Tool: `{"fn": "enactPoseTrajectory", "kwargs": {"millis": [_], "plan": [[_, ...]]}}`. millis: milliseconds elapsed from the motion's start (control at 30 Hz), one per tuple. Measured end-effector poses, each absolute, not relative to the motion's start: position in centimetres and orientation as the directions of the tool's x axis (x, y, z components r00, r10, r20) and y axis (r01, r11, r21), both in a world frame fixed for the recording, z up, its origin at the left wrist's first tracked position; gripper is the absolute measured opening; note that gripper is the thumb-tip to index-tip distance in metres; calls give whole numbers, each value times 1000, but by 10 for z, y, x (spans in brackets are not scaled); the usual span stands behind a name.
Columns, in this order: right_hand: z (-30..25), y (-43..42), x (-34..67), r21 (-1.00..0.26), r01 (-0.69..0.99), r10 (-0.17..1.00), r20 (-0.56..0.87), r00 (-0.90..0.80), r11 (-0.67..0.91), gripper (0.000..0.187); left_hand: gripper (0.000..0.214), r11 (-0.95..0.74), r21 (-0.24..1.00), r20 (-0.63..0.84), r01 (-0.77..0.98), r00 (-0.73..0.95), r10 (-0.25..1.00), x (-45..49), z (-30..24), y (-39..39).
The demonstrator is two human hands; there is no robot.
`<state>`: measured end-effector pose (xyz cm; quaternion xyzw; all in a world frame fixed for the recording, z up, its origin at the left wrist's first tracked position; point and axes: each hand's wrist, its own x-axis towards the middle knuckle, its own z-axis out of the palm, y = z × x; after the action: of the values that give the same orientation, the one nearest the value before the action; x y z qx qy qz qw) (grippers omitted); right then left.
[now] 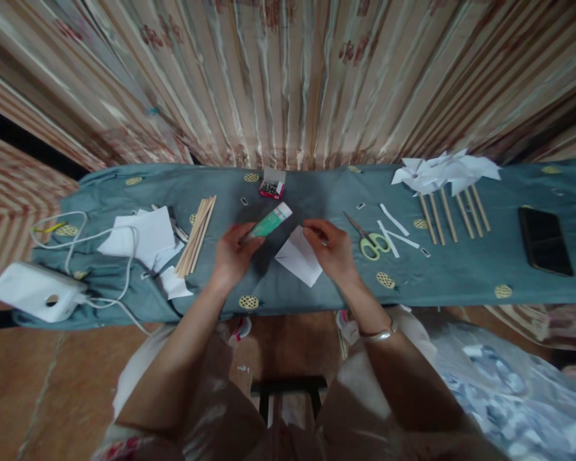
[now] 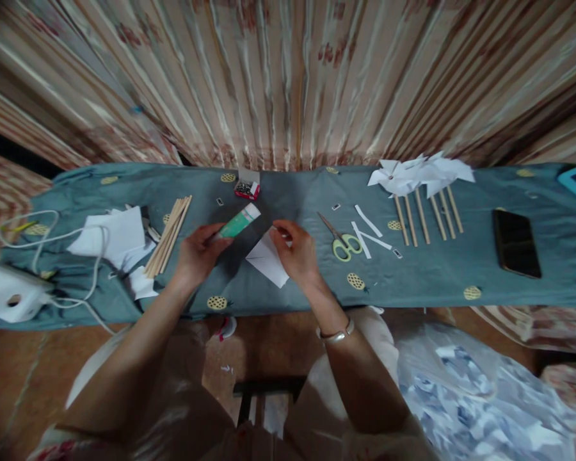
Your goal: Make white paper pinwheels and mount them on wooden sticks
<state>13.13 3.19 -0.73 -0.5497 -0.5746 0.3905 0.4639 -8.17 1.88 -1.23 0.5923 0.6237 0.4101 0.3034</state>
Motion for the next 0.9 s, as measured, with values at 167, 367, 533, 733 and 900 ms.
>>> {"fn": "enactPoseTrajectory", "kwargs": {"millis": [167,367,533,733,900], "plan": [[2,18,127,-910,-306,950,-217,-224,-280,39,43,203,978,-199,-51,74,977,-42,5,4],[14,8,131,-815,-438,921,-288,-264,-380,38,45,350,906,-330,-240,122,936,-21,13,1],[2,20,148,-884,-379,954,-300,7,-275,37,41,318,935,-309,-156,78,948,-31,5,4],[-4,26,165,-836,-440,910,-404,88,-329,36,30,-26,795,68,606,-48,997,-75,-17,15],[-3,22,160,-853,-377,916,-400,24,-362,29,33,-294,500,245,815,192,950,-86,-29,20]]}}
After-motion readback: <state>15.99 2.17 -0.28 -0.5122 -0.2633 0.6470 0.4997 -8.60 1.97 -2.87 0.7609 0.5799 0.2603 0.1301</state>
